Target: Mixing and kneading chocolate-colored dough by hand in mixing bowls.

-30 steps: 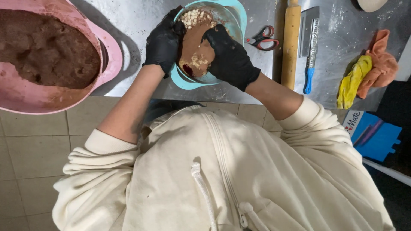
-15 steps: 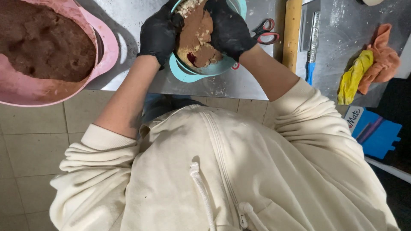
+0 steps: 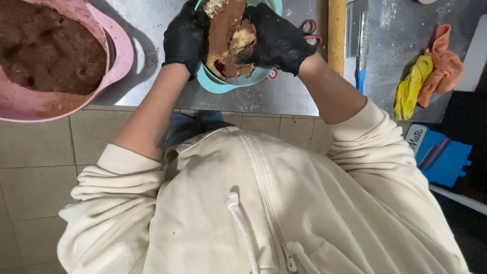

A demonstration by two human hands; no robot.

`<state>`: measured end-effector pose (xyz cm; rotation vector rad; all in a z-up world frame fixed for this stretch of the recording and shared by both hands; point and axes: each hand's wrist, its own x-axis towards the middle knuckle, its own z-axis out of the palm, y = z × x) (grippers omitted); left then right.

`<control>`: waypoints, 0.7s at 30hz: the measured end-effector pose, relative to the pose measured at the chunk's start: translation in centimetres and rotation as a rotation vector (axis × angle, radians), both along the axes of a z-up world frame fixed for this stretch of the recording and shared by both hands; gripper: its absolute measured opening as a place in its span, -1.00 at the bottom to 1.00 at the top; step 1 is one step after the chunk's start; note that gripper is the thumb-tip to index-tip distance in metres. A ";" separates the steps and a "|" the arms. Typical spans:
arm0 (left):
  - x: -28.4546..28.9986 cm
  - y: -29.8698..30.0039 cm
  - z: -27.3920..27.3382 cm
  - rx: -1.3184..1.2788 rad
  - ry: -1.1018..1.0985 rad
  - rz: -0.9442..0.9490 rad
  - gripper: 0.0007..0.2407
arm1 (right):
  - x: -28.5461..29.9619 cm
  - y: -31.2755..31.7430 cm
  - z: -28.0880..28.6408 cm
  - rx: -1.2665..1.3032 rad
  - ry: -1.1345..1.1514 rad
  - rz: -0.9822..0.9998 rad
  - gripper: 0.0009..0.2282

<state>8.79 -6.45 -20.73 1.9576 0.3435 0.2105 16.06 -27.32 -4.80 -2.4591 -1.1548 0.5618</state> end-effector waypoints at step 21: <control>-0.2 -0.3 0.3 -0.042 0.007 0.012 -0.73 | -5.3 1.7 -5.6 0.058 -0.384 0.144 -0.37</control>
